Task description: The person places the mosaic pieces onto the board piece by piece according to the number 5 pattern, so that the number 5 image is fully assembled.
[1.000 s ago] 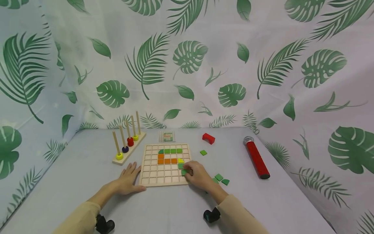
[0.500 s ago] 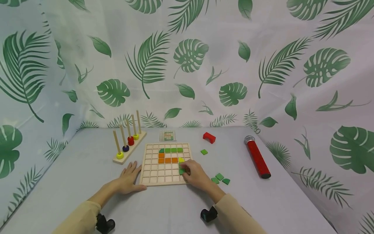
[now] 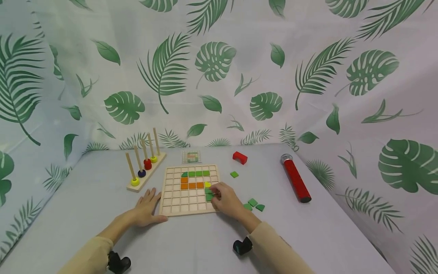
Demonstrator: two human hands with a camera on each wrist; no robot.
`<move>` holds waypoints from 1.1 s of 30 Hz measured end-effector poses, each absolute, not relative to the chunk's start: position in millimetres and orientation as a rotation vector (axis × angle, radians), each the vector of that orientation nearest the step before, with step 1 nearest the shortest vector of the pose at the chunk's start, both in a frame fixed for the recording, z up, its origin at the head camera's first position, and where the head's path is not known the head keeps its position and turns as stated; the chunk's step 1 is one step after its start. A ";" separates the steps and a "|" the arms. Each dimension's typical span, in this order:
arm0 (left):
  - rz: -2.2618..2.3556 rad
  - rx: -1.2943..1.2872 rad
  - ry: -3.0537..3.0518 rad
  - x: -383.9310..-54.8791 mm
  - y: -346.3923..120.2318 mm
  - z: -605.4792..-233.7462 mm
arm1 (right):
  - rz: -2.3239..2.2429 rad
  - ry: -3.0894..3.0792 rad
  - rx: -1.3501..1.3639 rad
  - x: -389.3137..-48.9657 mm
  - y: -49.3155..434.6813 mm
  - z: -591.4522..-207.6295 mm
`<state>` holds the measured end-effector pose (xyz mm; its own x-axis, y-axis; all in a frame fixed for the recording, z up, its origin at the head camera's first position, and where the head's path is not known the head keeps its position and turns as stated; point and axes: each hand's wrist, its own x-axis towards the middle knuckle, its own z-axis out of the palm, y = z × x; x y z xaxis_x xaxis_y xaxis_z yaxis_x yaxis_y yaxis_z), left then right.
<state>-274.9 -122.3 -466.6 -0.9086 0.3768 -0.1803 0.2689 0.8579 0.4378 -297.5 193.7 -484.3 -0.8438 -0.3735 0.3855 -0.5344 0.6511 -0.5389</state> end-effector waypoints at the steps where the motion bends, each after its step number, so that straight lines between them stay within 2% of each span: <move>1: 0.604 0.493 2.771 -274.8 -122.9 -466.6 | 0.974 -2.623 0.742 -297.6 196.4 -483.2; 13: 0.594 0.514 2.784 -276.8 -125.3 -470.8 | 0.942 -2.685 0.672 -281.4 242.6 -473.4; 24: 0.610 0.515 2.771 -277.2 -125.9 -472.4 | 0.910 -2.678 0.784 -265.2 261.2 -475.6; 33: 0.605 0.516 2.779 -277.6 -126.0 -471.8 | 0.848 -2.774 0.776 -243.7 270.9 -472.8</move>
